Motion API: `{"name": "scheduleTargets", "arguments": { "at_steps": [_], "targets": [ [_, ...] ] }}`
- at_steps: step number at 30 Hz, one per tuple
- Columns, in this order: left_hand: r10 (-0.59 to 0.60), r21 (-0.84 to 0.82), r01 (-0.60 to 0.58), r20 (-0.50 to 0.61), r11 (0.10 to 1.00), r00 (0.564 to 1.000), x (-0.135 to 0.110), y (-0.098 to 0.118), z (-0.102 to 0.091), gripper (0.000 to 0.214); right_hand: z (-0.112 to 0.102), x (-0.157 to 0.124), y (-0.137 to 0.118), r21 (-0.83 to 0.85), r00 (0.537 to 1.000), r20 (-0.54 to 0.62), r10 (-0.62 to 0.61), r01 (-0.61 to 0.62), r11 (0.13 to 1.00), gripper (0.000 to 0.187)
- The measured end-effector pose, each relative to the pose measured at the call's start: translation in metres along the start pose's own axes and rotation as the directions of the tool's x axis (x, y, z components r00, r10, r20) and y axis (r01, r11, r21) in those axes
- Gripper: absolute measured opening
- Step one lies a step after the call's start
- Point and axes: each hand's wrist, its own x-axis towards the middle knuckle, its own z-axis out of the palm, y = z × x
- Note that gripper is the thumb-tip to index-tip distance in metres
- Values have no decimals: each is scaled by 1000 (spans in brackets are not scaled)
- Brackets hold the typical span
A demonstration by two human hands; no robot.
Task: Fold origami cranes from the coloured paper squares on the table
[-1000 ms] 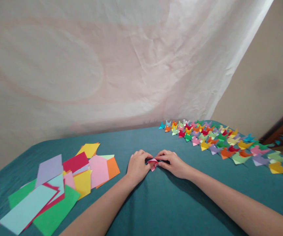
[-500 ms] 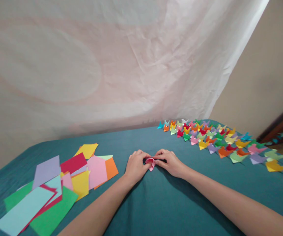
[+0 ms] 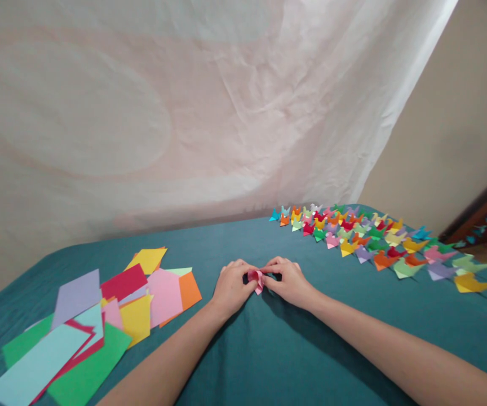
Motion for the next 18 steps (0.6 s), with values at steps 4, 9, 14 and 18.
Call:
{"name": "scheduleTargets", "arguments": {
  "at_steps": [4, 9, 14, 18],
  "targets": [
    [40, -18, -39, 26, 999, 999, -1, 2, -4, 24, 1, -1, -2, 2, 1000, -21, 20, -20, 1000, 19],
    [66, -48, -64, 59, 997, 996, -3, 5, -8, 26, 2, -1, -2, 13, 999, -27, 31, -31, 999, 18],
    [12, -102, -9, 33, 995, 999, -3, 8, -9, 25, 1, -2, -3, -10, 999, -22, 36, -36, 999, 18],
    [18, -197, -18, -5, 980, 1000, -2, 8, -8, 21, 0, -3, -5, -33, 999, -18, 36, -36, 999, 18]
  ]
}}
